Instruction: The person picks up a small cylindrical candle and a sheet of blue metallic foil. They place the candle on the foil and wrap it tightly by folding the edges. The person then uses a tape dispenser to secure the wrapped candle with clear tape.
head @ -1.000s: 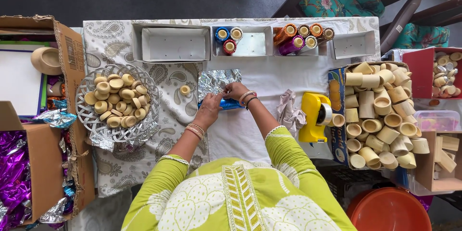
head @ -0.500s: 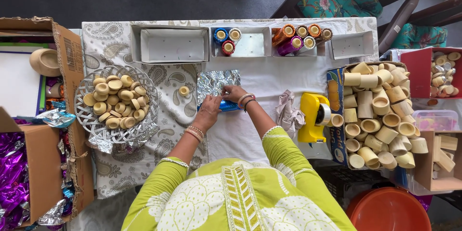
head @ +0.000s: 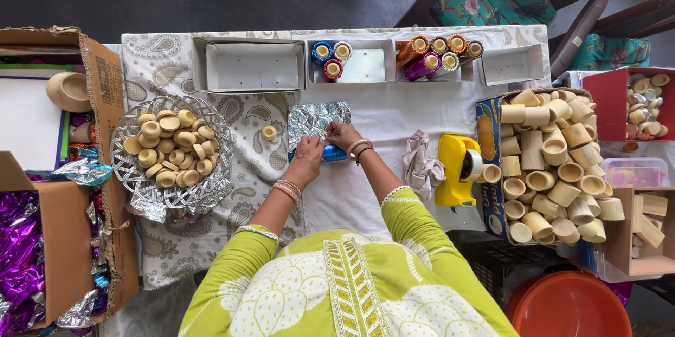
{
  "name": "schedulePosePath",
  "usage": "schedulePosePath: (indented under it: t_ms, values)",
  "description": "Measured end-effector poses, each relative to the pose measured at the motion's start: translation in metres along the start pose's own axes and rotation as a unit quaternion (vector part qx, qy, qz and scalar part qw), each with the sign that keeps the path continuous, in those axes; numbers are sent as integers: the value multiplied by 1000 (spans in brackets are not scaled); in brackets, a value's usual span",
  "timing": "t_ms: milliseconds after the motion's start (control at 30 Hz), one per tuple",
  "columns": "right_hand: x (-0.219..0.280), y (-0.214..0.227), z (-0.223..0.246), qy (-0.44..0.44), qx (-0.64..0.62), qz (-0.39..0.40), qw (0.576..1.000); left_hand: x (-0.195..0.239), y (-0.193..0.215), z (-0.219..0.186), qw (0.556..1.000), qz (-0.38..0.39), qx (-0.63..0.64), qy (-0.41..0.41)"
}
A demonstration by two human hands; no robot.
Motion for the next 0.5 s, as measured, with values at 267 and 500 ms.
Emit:
schedulePosePath:
  t_ms: [267, 500]
  values:
    - [35, 12, 27, 56, 143, -169, 974, 0, -1, 8, 1000, -2, 17, -9]
    - [129, 10, 127, 242, 265, -116, 926, -6, -6, 31, 984, -43, 169, -42]
Point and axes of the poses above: each hand's wrist, its own x-axis away from the middle knuckle, its own y-axis out of the back of the hand, z = x × y, the point moved 2 cm from there along -x, towards the middle knuckle, and after that the axes turned 8 degrees about z, right-handed, at the moved point
